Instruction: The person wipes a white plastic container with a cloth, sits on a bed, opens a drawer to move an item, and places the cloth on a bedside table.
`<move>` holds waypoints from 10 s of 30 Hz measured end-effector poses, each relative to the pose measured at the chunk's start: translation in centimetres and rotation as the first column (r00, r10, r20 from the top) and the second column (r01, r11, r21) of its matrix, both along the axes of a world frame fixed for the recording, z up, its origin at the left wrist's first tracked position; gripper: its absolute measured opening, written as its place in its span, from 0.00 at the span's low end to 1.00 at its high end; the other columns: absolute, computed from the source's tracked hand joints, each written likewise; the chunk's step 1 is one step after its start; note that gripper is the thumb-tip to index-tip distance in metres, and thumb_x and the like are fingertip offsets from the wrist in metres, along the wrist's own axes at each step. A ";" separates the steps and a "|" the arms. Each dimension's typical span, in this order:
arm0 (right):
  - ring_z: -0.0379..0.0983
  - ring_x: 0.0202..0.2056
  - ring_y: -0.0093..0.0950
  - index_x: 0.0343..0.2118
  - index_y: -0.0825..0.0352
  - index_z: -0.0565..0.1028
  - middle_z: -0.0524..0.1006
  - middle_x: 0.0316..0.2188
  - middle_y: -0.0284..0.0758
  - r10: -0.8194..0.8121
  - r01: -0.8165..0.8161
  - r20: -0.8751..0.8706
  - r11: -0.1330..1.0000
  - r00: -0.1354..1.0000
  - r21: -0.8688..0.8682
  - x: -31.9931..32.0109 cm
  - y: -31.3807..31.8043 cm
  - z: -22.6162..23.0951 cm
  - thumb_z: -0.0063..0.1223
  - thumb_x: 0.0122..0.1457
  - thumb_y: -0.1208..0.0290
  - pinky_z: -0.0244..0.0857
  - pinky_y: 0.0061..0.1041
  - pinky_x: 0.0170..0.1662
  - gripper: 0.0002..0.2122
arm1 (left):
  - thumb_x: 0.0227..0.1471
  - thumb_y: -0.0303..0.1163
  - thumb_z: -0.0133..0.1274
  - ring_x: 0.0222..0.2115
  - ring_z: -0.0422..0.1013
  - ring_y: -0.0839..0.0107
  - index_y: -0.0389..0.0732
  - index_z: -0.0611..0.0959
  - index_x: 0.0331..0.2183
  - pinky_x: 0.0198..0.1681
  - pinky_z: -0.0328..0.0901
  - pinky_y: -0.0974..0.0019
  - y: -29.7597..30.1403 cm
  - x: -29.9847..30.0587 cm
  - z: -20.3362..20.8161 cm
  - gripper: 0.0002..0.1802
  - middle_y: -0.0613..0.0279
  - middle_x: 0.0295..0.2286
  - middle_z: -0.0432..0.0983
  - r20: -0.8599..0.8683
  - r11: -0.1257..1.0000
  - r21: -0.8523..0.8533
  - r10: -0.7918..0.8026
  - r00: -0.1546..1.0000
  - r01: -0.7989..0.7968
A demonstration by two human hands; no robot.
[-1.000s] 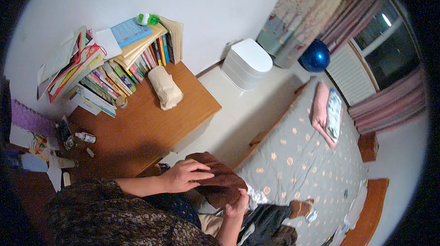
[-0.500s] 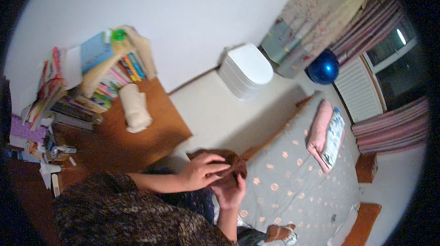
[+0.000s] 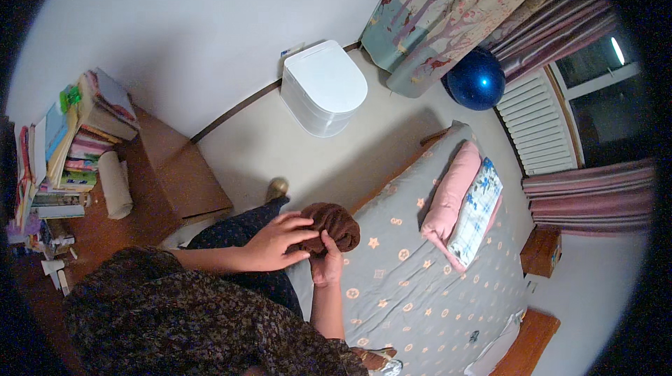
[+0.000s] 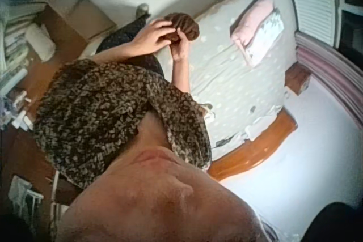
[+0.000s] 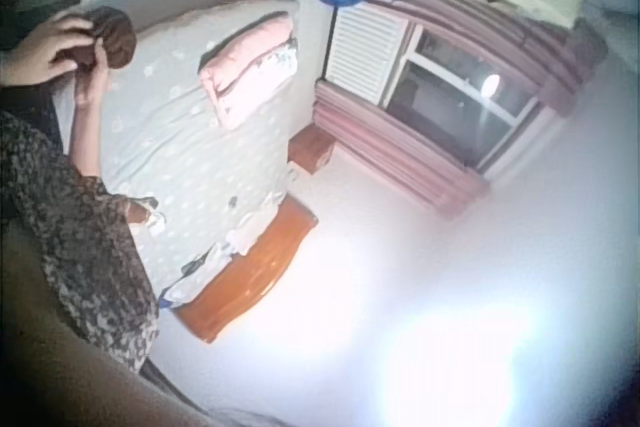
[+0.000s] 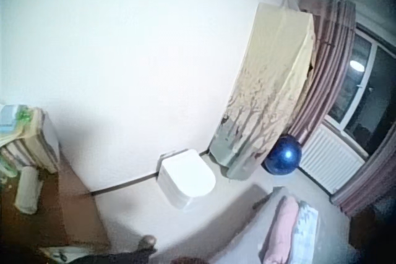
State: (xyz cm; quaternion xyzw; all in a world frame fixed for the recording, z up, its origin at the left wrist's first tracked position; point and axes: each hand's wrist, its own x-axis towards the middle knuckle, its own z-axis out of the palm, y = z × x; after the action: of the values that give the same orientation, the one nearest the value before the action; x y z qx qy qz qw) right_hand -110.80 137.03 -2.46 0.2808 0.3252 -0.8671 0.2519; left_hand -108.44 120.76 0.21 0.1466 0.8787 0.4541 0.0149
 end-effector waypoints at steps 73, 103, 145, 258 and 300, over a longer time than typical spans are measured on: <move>0.48 0.61 0.47 0.63 0.44 0.51 0.49 0.65 0.34 0.956 0.581 0.293 -0.229 -0.017 0.781 -80.5 -29.2 -46.5 0.36 0.62 0.51 0.43 0.60 0.57 0.26 | 0.22 0.56 0.70 0.62 0.24 0.42 0.38 0.26 0.59 0.60 0.29 0.36 -0.5 -55.8 -48.6 0.83 0.42 0.60 0.16 0.465 0.265 -0.534 0.885 -0.017 -0.803; 0.53 0.59 0.44 0.59 0.45 0.60 0.57 0.61 0.34 0.939 0.660 0.121 0.130 -0.322 0.740 -79.3 -31.6 -48.4 0.42 0.60 0.56 0.44 0.58 0.57 0.22 | 0.16 0.56 0.72 0.61 0.29 0.41 0.39 0.26 0.59 0.60 0.34 0.38 -0.4 -55.9 -48.9 0.86 0.41 0.60 0.19 0.429 0.214 -0.525 0.902 -0.039 -0.824; 0.52 0.58 0.44 0.45 0.49 0.75 0.64 0.56 0.29 0.630 0.372 0.027 0.422 -0.776 0.827 -58.3 -22.7 -45.4 0.61 0.47 0.58 0.48 0.59 0.55 0.19 | 0.42 0.48 0.59 0.59 0.43 0.43 0.32 0.47 0.59 0.61 0.40 0.44 6.9 -51.7 -49.6 0.55 0.39 0.59 0.41 0.391 -0.229 -0.383 0.838 -0.382 -0.895; 0.73 0.41 0.37 0.51 0.65 0.64 0.73 0.44 0.38 0.299 -0.282 -0.011 0.911 0.954 0.300 -70.8 15.8 -33.5 0.53 0.58 0.61 0.72 0.39 0.41 0.21 | 0.49 0.59 0.47 0.49 0.61 0.62 0.38 0.67 0.51 0.57 0.47 0.54 -5.1 -55.2 -28.9 0.39 0.56 0.46 0.64 0.697 -0.279 0.067 0.700 -0.155 -0.958; 0.72 0.41 0.34 0.49 0.63 0.65 0.72 0.43 0.34 0.267 -0.241 0.011 0.851 0.964 0.466 -69.4 18.7 -36.5 0.56 0.56 0.66 0.70 0.36 0.42 0.20 | 0.46 0.66 0.48 0.59 0.45 0.50 0.47 0.51 0.61 0.58 0.45 0.39 6.5 -55.2 -45.8 0.51 0.53 0.62 0.40 0.955 -0.484 0.072 0.285 -0.080 -0.872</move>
State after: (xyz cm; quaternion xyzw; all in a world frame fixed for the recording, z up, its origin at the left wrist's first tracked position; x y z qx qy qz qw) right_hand -180.25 155.73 -38.93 0.2637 0.5637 -0.7307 0.2808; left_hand -163.62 127.30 -45.62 -0.6536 0.2292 0.7084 -0.1360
